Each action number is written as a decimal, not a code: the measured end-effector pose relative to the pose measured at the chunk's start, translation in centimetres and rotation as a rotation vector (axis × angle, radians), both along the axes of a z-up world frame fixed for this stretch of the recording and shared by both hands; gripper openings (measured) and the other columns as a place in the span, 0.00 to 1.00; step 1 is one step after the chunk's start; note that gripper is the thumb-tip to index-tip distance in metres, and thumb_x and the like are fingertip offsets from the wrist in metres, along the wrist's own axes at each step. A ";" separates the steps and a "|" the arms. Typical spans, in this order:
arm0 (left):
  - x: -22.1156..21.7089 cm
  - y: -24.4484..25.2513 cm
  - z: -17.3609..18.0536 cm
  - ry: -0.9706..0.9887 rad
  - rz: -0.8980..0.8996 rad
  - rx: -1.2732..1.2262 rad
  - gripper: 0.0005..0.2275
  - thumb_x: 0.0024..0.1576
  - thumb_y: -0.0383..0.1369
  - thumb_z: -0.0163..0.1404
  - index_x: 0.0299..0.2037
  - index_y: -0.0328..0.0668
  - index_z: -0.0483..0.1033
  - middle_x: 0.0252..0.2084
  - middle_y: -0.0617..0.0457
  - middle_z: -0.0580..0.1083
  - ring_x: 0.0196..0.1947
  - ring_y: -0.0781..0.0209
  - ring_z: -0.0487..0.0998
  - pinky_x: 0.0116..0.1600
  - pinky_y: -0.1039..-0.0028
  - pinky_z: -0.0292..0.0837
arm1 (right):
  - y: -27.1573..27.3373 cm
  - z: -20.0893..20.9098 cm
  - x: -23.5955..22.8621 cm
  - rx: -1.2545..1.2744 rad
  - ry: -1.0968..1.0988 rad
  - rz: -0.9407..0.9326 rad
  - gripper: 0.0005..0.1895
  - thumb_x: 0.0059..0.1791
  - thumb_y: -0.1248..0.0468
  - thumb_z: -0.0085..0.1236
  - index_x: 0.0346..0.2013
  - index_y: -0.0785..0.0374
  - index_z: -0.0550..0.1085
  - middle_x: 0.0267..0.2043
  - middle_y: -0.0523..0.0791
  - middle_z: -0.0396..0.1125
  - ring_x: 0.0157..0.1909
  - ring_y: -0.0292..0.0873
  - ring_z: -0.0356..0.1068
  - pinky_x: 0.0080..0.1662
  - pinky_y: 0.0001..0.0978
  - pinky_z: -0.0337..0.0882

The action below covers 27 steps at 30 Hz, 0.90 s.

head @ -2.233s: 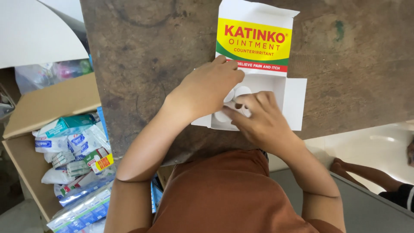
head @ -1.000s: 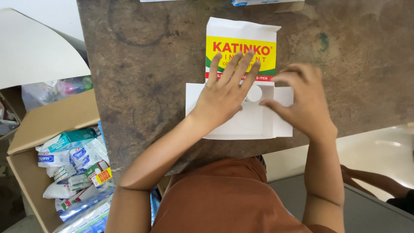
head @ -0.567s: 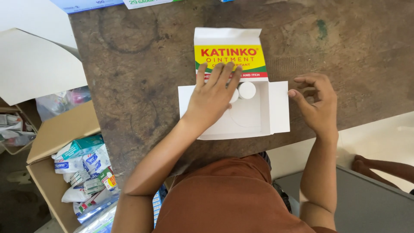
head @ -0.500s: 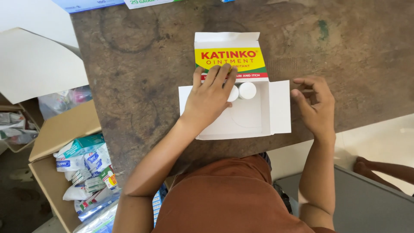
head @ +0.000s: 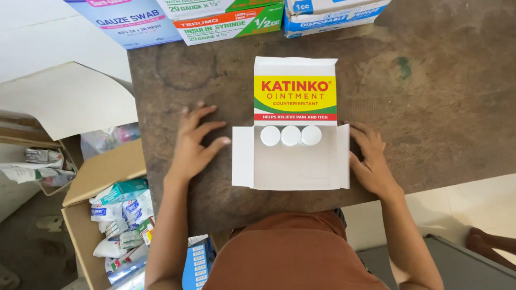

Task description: The person stacks insulin syringe boxes and other medical supply boxes on a table, opens several boxes to check contents, then wraps the items in a sheet of paper and secures the bundle with a rubber band.

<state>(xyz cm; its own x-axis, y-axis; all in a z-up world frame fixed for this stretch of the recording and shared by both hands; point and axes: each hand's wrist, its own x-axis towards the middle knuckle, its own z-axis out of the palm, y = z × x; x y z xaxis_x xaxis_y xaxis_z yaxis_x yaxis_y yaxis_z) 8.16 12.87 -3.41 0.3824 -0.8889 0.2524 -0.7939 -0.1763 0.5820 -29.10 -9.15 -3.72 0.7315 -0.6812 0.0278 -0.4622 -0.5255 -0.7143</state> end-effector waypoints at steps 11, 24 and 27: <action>-2.6 -2.3 0.5 0.135 -0.194 0.071 0.51 0.44 0.68 0.55 0.70 0.34 0.61 0.72 0.38 0.61 0.77 0.42 0.51 0.79 0.46 0.30 | 0.3 0.7 5.1 0.104 0.086 0.119 0.40 0.47 0.44 0.56 0.69 0.61 0.62 0.66 0.53 0.60 0.70 0.54 0.52 0.69 0.52 0.43; -2.3 -1.7 -0.1 0.479 -0.288 0.053 0.34 0.48 0.50 0.66 0.60 0.37 0.74 0.64 0.41 0.73 0.76 0.42 0.60 0.81 0.46 0.34 | -6.6 4.3 12.5 0.598 -0.210 0.267 0.44 0.47 0.43 0.59 0.71 0.63 0.61 0.70 0.52 0.62 0.72 0.48 0.60 0.66 0.48 0.65; -2.3 -1.4 0.0 0.472 -0.272 -0.004 0.35 0.47 0.49 0.67 0.61 0.36 0.73 0.64 0.41 0.73 0.75 0.42 0.62 0.80 0.47 0.40 | -7.0 5.3 13.0 0.788 -0.638 0.342 0.33 0.60 0.46 0.54 0.71 0.68 0.65 0.69 0.54 0.64 0.67 0.46 0.65 0.72 0.45 0.66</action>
